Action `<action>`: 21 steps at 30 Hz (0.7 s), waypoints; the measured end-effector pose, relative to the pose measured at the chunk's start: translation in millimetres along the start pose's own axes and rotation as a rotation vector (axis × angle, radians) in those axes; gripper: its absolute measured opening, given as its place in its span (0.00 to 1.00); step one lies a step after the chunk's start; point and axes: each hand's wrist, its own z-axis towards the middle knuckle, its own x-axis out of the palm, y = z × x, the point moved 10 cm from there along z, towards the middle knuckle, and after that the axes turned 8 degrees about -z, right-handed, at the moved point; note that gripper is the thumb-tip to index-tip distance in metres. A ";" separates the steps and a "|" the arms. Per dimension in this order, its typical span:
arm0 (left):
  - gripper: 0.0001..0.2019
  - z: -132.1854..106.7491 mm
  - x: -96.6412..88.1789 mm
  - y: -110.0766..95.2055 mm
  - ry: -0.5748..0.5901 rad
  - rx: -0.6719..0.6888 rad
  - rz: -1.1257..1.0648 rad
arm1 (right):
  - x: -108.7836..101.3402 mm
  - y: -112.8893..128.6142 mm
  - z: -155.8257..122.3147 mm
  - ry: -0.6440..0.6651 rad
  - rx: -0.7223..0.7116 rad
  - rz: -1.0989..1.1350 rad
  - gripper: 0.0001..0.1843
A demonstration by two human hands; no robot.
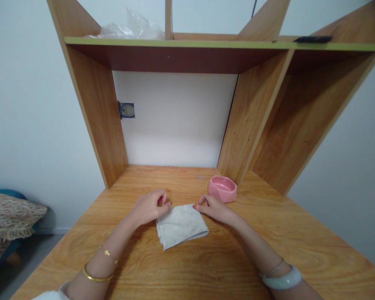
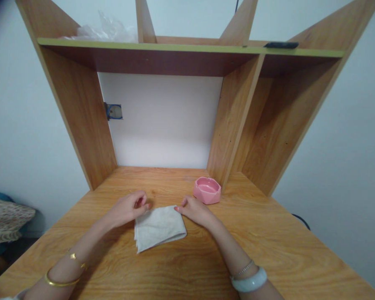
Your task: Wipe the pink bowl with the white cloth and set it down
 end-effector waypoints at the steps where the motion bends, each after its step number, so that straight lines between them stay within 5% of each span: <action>1: 0.13 -0.8 5.4 -3.4 0.042 0.024 -0.017 | 3.1 -1.6 0.3 0.030 0.015 -0.013 0.17; 5: 0.17 -6.3 33.3 -8.0 0.210 0.048 0.017 | 18.3 -0.4 0.5 0.157 0.036 -0.041 0.18; 9: 0.19 -5.0 33.1 -9.6 0.151 0.073 0.067 | 14.9 -2.5 -0.4 0.182 0.054 -0.057 0.17; 14: 0.23 -1.3 19.5 -8.7 0.047 0.083 0.087 | -21.8 -34.4 -10.2 0.183 0.126 -0.138 0.15; 21: 0.14 -8.1 31.9 -36.2 0.049 0.240 -0.052 | -73.7 -96.4 -28.0 0.106 0.314 -0.305 0.12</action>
